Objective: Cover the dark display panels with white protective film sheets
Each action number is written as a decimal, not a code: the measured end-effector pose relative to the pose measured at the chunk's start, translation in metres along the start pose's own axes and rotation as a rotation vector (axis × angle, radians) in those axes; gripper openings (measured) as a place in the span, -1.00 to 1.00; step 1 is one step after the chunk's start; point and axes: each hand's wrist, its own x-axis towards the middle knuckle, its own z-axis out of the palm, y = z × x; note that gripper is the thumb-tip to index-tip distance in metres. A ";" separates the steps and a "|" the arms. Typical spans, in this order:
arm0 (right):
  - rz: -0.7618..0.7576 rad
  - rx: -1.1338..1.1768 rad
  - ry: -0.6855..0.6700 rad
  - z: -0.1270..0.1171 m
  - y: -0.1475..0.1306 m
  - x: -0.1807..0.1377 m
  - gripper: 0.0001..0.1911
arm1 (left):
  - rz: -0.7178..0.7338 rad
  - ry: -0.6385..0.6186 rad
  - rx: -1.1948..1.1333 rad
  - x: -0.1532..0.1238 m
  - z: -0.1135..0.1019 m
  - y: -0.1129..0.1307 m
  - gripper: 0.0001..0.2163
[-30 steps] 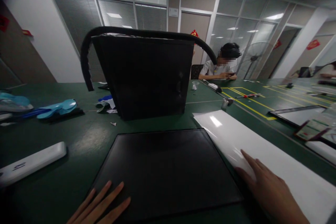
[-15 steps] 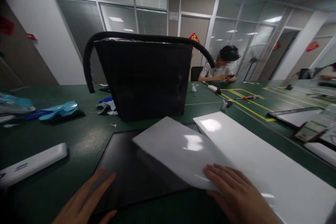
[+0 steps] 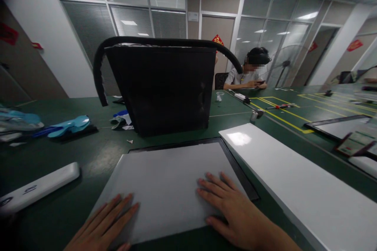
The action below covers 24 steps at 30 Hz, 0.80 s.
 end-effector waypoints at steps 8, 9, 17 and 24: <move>0.207 -0.137 0.073 0.004 0.015 -0.003 -0.41 | -0.101 -0.087 -0.059 0.008 -0.019 0.008 -0.26; 0.222 -0.139 0.083 0.005 0.018 -0.004 -0.42 | -0.125 -0.092 -0.067 0.006 -0.017 0.008 -0.28; 0.261 -0.160 0.132 0.009 0.024 -0.009 -0.44 | -0.289 -0.230 -0.172 0.004 -0.015 0.009 -0.43; 0.231 -0.327 0.528 0.014 0.048 -0.028 -0.41 | -0.375 -0.388 -0.267 0.012 -0.028 0.011 -0.43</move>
